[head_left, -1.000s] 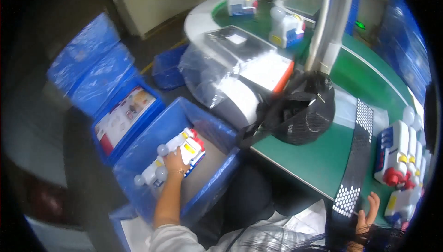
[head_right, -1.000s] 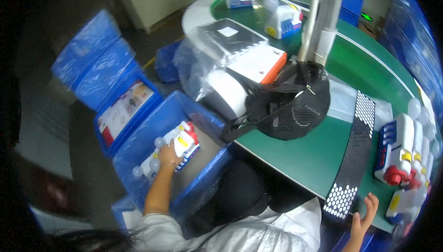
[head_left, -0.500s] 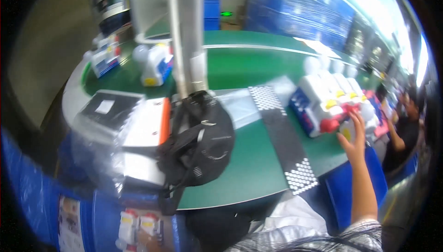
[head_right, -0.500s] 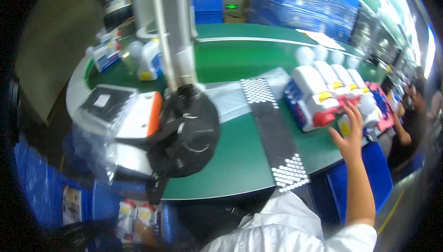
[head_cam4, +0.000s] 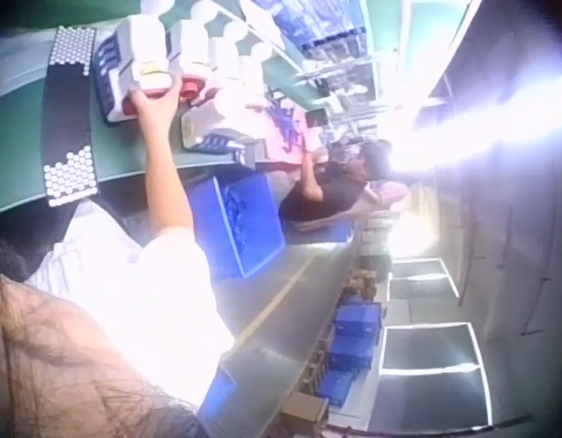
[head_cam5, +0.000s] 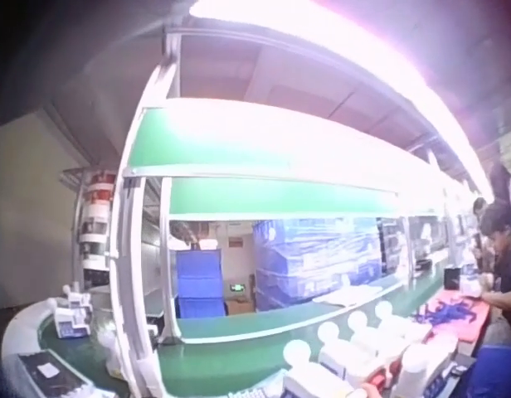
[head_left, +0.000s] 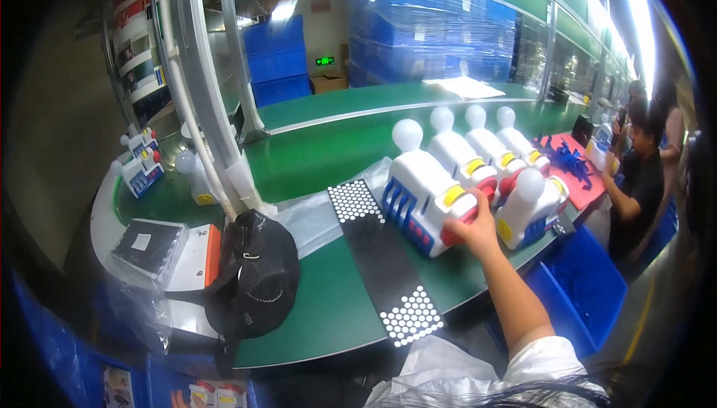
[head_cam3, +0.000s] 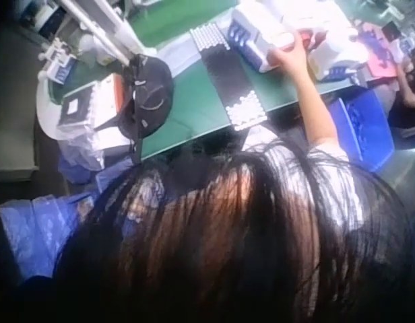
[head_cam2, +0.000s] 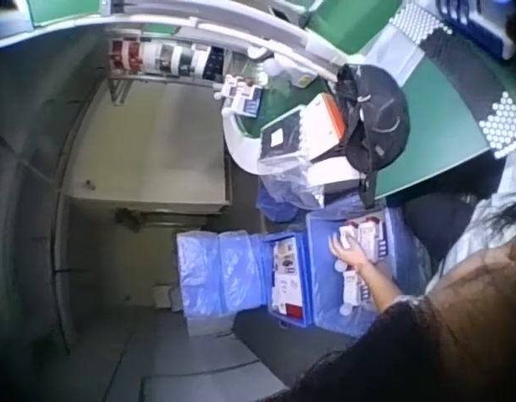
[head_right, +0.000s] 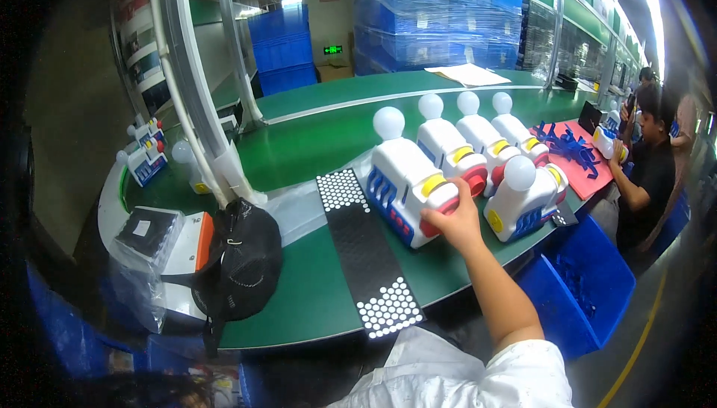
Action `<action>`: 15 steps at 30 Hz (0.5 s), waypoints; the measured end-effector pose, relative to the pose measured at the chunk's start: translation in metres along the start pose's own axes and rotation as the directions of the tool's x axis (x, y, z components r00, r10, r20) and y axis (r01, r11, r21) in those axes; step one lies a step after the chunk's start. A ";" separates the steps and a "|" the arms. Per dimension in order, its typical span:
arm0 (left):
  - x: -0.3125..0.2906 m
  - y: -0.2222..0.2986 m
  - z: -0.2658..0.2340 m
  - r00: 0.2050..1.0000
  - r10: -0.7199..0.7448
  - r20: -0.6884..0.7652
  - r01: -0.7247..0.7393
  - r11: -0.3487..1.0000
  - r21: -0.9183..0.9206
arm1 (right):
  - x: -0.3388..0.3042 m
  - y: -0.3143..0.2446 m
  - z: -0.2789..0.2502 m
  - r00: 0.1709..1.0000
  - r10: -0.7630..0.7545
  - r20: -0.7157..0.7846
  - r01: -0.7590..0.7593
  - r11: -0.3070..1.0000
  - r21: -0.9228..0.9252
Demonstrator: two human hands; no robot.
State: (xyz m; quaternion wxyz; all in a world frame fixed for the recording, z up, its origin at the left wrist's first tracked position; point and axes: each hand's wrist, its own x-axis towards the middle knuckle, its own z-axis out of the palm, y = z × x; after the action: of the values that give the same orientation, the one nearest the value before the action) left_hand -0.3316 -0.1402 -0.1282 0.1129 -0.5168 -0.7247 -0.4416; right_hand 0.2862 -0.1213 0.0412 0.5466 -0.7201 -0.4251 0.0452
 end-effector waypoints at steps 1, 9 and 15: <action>0.020 0.023 -0.005 0.849 0.495 -0.185 -0.492 0.868 0.065 | -0.004 -0.003 -0.001 0.998 -0.040 0.040 0.036 0.995 0.088; -0.002 0.304 -0.114 0.379 0.878 0.292 -0.879 0.440 -0.181 | -0.049 -0.096 -0.018 0.358 -0.805 0.473 0.676 0.573 0.463; 0.006 0.330 -0.159 0.251 0.660 0.708 -0.747 0.597 -0.292 | -0.100 -0.143 0.015 -0.152 -0.886 0.438 0.531 0.301 0.792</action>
State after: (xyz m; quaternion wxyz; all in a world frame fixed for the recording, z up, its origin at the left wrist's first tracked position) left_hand -0.1011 -0.2314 0.1412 0.0087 -0.9102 -0.4116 -0.0440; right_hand 0.1341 -0.1708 0.1134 0.2790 -0.0930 -0.9424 0.1592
